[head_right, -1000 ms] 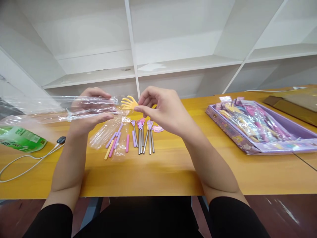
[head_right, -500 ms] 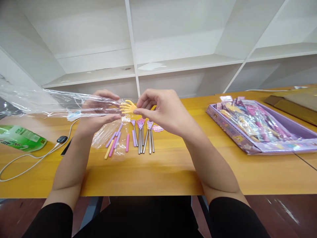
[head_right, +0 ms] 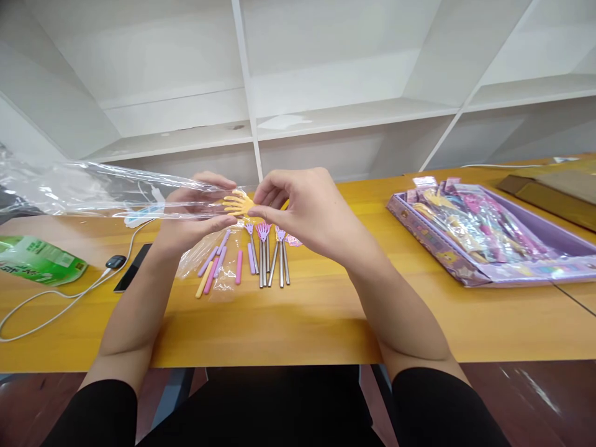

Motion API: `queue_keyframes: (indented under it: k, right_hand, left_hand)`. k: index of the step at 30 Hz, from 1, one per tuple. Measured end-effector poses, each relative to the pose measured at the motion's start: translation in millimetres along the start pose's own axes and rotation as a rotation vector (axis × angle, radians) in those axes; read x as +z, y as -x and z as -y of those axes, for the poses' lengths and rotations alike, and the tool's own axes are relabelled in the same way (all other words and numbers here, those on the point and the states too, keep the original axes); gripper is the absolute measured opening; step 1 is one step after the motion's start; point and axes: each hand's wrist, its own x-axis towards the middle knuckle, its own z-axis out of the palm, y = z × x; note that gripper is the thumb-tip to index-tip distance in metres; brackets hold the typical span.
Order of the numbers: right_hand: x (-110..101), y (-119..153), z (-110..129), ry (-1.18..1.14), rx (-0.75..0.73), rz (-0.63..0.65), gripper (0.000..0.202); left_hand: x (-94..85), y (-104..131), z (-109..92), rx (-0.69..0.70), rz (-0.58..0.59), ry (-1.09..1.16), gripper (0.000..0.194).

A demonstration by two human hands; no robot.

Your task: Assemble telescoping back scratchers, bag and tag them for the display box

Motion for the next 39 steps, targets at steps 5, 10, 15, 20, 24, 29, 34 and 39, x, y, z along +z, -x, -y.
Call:
queue_keyframes:
  k: [5,10,15,20,24,29,34,39]
  right_hand:
    - [0.6,0.8,0.2,0.005,-0.015,-0.038,0.030]
    - [-0.8,1.2,1.8,-0.021,0.001,-0.054,0.022]
    - [-2.2,1.7,2.2,-0.002,-0.027,-0.075,0.018]
    - [-3.4,2.0,2.3,0.039,-0.045,-0.105,0.020]
    - [-2.8,2.2,2.0,0.050,-0.060,-0.128,0.018]
    - [-0.9,3.5,2.8,0.048,-0.056,-0.141,0.021]
    - [0.1,5.3,5.9,0.034,-0.022,-0.130,0.026]
    - [1.0,7.0,8.9,-0.037,0.007,-0.095,0.028]
  left_hand:
    - [2.7,2.6,-3.4,-0.062,0.023,0.074,0.047]
    - [-4.0,2.3,-0.6,-0.066,0.060,0.204,0.042]
    - [-7.0,1.0,-0.2,-0.060,0.072,0.242,0.039]
    - [-6.9,1.7,-2.2,-0.036,0.063,0.207,0.039]
    - [-1.9,3.2,-7.3,-0.046,0.042,0.125,0.037]
    - [9.4,6.4,-10.9,-0.056,-0.034,0.055,0.038]
    - [10.4,8.5,-10.3,-0.052,-0.073,0.026,0.040]
    - [9.8,10.6,-16.3,-0.110,-0.061,0.072,0.043]
